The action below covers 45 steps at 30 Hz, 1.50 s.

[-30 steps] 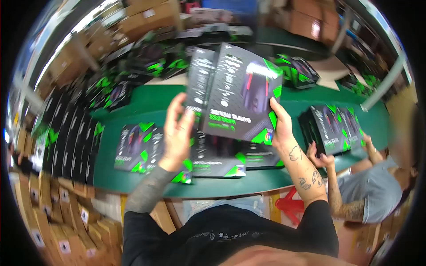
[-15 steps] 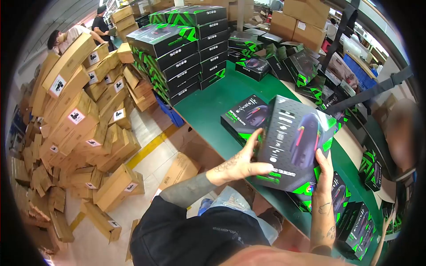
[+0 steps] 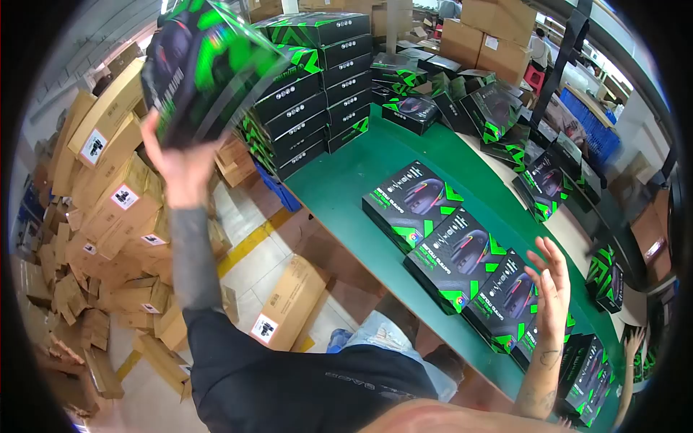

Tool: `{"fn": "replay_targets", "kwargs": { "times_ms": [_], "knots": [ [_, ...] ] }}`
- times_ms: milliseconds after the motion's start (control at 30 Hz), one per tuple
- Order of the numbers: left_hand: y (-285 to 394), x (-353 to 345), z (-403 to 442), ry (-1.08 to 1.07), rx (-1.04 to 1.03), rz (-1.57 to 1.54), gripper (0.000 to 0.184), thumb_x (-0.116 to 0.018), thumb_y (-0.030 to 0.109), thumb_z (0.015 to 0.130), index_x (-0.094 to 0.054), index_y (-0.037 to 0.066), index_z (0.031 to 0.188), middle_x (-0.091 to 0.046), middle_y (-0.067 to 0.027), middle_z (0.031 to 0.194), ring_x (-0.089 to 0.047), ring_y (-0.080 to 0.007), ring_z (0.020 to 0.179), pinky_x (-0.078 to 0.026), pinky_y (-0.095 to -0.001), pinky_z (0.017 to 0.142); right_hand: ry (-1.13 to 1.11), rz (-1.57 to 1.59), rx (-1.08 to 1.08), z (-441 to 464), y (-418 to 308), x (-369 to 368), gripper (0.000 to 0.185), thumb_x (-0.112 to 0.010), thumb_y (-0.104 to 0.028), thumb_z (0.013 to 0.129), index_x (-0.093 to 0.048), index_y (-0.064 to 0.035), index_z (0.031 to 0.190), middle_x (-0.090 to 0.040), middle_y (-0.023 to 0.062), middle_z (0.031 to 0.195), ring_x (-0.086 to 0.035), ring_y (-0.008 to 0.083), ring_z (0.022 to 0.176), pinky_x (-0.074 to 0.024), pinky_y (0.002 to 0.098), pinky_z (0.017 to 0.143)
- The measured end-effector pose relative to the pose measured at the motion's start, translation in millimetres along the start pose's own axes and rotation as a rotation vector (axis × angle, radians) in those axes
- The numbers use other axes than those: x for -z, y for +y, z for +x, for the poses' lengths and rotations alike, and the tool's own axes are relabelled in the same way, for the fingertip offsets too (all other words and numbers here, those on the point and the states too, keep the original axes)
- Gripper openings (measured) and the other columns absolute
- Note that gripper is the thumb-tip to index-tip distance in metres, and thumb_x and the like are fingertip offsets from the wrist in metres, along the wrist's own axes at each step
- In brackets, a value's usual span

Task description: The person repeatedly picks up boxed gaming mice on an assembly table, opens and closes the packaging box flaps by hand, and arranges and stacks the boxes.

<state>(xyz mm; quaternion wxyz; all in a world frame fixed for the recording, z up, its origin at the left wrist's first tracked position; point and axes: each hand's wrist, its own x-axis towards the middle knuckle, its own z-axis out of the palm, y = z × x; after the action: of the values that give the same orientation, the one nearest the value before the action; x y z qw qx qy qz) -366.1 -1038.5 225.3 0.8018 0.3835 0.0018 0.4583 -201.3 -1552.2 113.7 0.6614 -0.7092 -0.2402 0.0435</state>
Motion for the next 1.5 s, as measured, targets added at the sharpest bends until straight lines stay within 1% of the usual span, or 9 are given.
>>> {"fn": "replay_targets", "kwargs": {
  "times_ms": [300,400,500,567,833,967,1100,1300,1500],
  "knots": [
    [37.2,51.1,281.8,0.379,0.045,0.35,0.044,-0.064,0.051,0.073,-0.065,0.019,0.103,-0.068,-0.0043,0.095,-0.063,-0.0257,0.089,-0.05,-0.0492,0.079,0.3,-0.092,-0.134,-28.1,65.6,56.7,0.04,-0.059,-0.022,0.095,-0.052,-0.0065,0.132,-0.05,0.0061,0.137,-0.052,0.0174,0.12,-0.0436,0.0268,0.093],
    [28.5,78.5,319.1,0.256,0.225,0.412,0.041,-0.061,0.051,0.077,-0.068,0.018,0.1,-0.07,-0.0045,0.095,-0.066,-0.0243,0.084,-0.054,-0.0467,0.075,0.421,-0.127,-0.164,-49.0,59.6,56.5,0.039,-0.06,-0.017,0.094,-0.053,-0.0022,0.129,-0.057,0.0067,0.127,-0.056,0.0161,0.111,-0.0449,0.029,0.09],
    [27.1,99.8,349.8,0.266,-0.172,0.921,0.045,-0.053,0.053,0.083,-0.064,0.014,0.102,-0.069,-0.0073,0.094,-0.066,-0.0248,0.081,-0.056,-0.0407,0.07,0.452,-0.122,-0.209,-73.3,70.2,71.2,0.034,-0.061,-0.016,0.094,-0.056,-0.0023,0.125,-0.06,0.0046,0.12,-0.059,0.012,0.101,-0.0455,0.0258,0.086],
    [28.3,71.0,318.0,0.273,0.054,0.868,0.048,-0.052,0.055,0.084,-0.063,0.012,0.102,-0.068,-0.0076,0.096,-0.065,-0.0232,0.082,-0.054,-0.0381,0.073,0.539,-0.083,-0.238,-84.1,73.8,70.1,0.031,-0.061,-0.017,0.094,-0.057,-0.003,0.122,-0.063,0.0036,0.114,-0.06,0.0101,0.095,-0.0457,0.0234,0.083],
    [20.9,99.3,341.7,0.207,-0.064,0.891,0.054,-0.057,0.06,0.082,-0.057,0.016,0.114,-0.059,-0.0061,0.109,-0.06,-0.0189,0.092,-0.047,-0.0341,0.074,0.604,-0.15,-0.283,-96.1,95.2,67.2,0.03,-0.061,-0.019,0.094,-0.059,-0.004,0.12,-0.063,0.0018,0.11,-0.058,0.0073,0.091,-0.044,0.0207,0.078],
    [25.8,117.3,382.9,0.155,-0.21,0.685,0.04,-0.071,0.041,0.077,-0.06,0.015,0.106,-0.062,-0.0043,0.096,-0.06,-0.0172,0.077,-0.047,-0.0297,0.069,0.61,-0.196,-0.302,-92.4,105.7,75.5,0.029,-0.061,-0.019,0.095,-0.06,-0.0056,0.12,-0.063,-0.0014,0.107,-0.056,0.0048,0.087,-0.042,0.0182,0.073],
    [47.4,121.5,374.5,0.301,-0.14,0.581,0.04,-0.076,0.031,0.073,-0.059,0.015,0.105,-0.056,-0.0065,0.107,-0.054,-0.0204,0.092,-0.048,-0.0346,0.073,0.627,-0.203,-0.287,-93.0,115.6,77.7,0.029,-0.062,-0.02,0.094,-0.061,-0.0064,0.119,-0.063,-0.0036,0.105,-0.055,0.0033,0.085,-0.0405,0.0169,0.071],
    [45.6,83.8,322.9,0.42,0.121,0.685,0.07,-0.077,0.065,0.065,-0.054,0.018,0.111,-0.049,-0.0136,0.103,-0.049,-0.0207,0.085,-0.049,-0.0325,0.07,0.632,-0.283,-0.271,-89.2,117.6,70.2,0.024,-0.061,-0.012,0.094,-0.061,-0.0038,0.116,-0.061,-0.0038,0.098,-0.051,0.0017,0.083,-0.0369,0.0162,0.067],
    [44.6,120.9,371.1,0.338,0.1,0.602,0.063,-0.083,0.041,0.063,-0.054,0.007,0.108,-0.052,-0.0113,0.096,-0.054,-0.0199,0.076,-0.05,-0.0305,0.065,0.618,-0.277,-0.188,-95.6,123.1,69.9,0.022,-0.059,-0.009,0.095,-0.06,-0.0013,0.115,-0.059,-0.0025,0.094,-0.052,0.0029,0.081,-0.0406,0.0168,0.071]
  ]
}}
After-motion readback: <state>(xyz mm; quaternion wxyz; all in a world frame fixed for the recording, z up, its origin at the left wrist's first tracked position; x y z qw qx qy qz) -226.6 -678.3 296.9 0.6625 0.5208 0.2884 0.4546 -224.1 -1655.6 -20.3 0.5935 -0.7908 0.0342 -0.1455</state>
